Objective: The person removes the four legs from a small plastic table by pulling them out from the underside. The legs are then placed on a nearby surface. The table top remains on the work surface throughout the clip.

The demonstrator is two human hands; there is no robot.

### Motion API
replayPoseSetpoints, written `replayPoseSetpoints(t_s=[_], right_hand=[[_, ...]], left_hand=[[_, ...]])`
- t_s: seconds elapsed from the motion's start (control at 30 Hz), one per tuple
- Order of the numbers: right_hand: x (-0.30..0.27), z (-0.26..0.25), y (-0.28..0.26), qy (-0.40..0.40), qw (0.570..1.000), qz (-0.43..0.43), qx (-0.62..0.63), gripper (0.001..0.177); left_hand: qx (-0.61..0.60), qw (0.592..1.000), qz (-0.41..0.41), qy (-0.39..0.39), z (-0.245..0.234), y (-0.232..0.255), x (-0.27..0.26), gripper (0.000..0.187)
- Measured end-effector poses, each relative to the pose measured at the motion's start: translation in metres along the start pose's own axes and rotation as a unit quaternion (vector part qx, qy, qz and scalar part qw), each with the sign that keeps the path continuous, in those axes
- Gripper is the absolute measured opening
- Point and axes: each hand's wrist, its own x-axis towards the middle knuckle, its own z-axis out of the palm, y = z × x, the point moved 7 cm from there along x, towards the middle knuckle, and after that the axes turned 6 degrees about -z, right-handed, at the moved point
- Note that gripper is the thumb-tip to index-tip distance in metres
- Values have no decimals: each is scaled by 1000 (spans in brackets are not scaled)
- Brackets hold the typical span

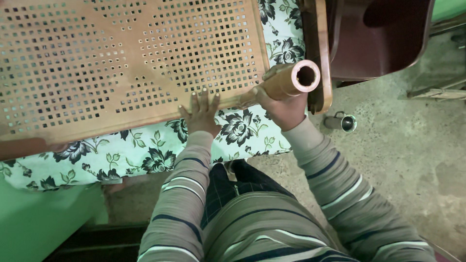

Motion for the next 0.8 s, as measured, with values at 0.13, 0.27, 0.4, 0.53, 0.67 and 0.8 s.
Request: replayPoseSetpoints(t_s=[0.13, 0.27, 0.4, 0.53, 0.67, 0.8], right_hand=[[3, -1, 0, -36, 999, 2, 24, 53], [8, 0, -1, -63, 995, 35, 70, 56], [19, 7, -21, -151, 984, -15, 94, 55], [35, 3, -33, -178, 975, -6, 136, 55], [49, -8, -36, -171, 976, -12, 135, 52], [49, -18, -20, -156, 978, 30, 138, 48]], left_hand=[[9, 1000, -5, -16, -1, 2, 2, 104], [16, 999, -4, -32, 1, -1, 2, 106], [14, 1000, -4, -17, 0, 0, 3, 105], [7, 1000, -10, -13, -1, -1, 1, 104], [10, 999, -17, -25, -3, -1, 0, 107], [4, 999, -21, -29, -2, -2, 0, 108]])
